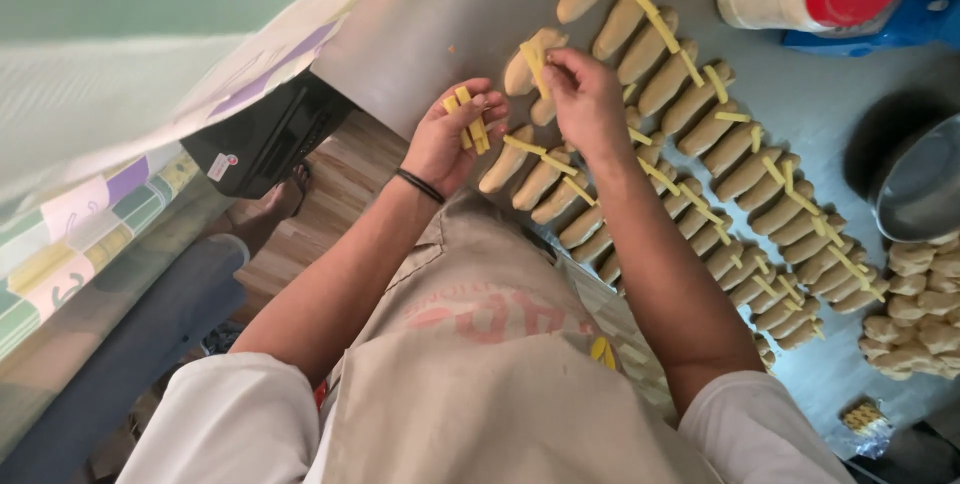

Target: Placing individual strips of cheese onto pre-shaped pieces of dough laid out on a bakery work table.

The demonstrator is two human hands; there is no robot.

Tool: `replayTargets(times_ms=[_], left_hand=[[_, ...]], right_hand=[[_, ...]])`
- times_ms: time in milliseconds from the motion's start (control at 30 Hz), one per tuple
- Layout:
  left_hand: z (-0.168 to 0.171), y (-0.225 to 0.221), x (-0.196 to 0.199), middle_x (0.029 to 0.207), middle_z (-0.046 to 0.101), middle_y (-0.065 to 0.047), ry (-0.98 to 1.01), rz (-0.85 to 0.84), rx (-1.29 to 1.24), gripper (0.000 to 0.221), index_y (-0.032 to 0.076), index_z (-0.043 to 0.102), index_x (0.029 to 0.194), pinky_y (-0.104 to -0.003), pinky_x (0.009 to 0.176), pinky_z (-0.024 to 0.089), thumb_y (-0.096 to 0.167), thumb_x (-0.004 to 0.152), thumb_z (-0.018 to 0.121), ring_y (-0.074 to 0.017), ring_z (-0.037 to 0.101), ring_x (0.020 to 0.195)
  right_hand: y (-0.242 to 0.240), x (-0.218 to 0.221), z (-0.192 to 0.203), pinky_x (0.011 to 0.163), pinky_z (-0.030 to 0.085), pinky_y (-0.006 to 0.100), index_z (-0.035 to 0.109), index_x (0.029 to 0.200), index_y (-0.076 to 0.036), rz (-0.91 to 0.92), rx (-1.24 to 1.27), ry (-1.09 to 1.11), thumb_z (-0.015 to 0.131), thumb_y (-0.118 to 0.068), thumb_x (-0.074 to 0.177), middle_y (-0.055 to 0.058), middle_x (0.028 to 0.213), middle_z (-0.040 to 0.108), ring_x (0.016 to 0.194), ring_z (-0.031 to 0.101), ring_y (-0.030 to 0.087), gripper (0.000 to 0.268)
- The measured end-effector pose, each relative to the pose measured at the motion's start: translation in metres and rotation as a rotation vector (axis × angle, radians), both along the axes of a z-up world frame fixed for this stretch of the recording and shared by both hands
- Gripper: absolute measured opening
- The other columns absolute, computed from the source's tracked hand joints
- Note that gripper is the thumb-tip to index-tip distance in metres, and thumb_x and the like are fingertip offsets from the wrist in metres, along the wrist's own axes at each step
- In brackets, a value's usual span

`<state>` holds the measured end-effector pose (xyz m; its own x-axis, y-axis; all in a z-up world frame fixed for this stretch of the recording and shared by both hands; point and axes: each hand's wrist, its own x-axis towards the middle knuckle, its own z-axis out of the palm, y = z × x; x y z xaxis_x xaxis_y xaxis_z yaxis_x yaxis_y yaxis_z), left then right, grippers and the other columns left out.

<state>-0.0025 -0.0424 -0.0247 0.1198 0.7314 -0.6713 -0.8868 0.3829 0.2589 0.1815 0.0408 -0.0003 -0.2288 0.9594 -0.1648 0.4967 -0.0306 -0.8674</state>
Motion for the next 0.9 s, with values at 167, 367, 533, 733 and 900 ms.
replayTargets(times_ms=[167,367,533,733,900], left_hand=[[-0.021,0.001,0.017,0.092,0.073,-0.009,0.319,-0.102,0.124,0.031,0.001,0.07,0.117,-0.034,0.07,0.068,0.005,0.089,0.081,-0.0177,0.073,0.08],[0.001,-0.003,0.022,0.085,0.069,-0.008,0.283,-0.027,0.041,0.027,-0.004,0.072,0.114,-0.032,0.067,0.068,0.001,0.088,0.079,-0.0182,0.072,0.075],[-0.001,-0.018,0.01,0.09,0.067,-0.008,0.277,-0.054,-0.017,0.027,-0.001,0.069,0.117,-0.031,0.066,0.066,0.002,0.091,0.074,-0.0191,0.069,0.078],[0.007,-0.032,-0.011,0.095,0.068,-0.012,0.285,-0.064,-0.097,0.025,0.004,0.063,0.109,-0.031,0.072,0.063,0.003,0.087,0.076,-0.0225,0.069,0.081],[0.003,-0.046,-0.019,0.091,0.065,-0.009,0.341,-0.041,-0.054,0.019,0.004,0.064,0.102,-0.031,0.077,0.064,0.006,0.088,0.077,-0.0188,0.066,0.082]], right_hand=[[-0.03,-0.028,0.05,0.076,0.06,0.034,0.075,0.109,-0.008,0.052,-0.252,0.094,0.069,-0.008,0.098,0.008,0.092,0.074,0.083,0.068,0.014,0.012],[-0.043,-0.019,0.034,0.068,0.062,0.033,0.073,0.11,-0.005,-0.033,-0.102,0.084,0.069,-0.006,0.099,0.011,0.088,0.074,0.079,0.069,0.015,0.011],[-0.004,-0.001,0.014,0.07,0.058,0.035,0.072,0.106,0.001,0.063,0.232,-0.075,0.071,0.001,0.098,0.013,0.087,0.07,0.08,0.068,0.025,0.008],[0.025,-0.006,-0.028,0.071,0.049,0.035,0.069,0.088,-0.007,0.116,0.478,-0.306,0.066,0.0,0.095,0.006,0.085,0.061,0.078,0.057,0.022,0.011],[0.007,-0.006,-0.007,0.073,0.052,0.043,0.074,0.112,-0.001,0.088,0.647,-0.356,0.075,-0.003,0.089,0.015,0.1,0.057,0.086,0.063,0.032,0.022]])
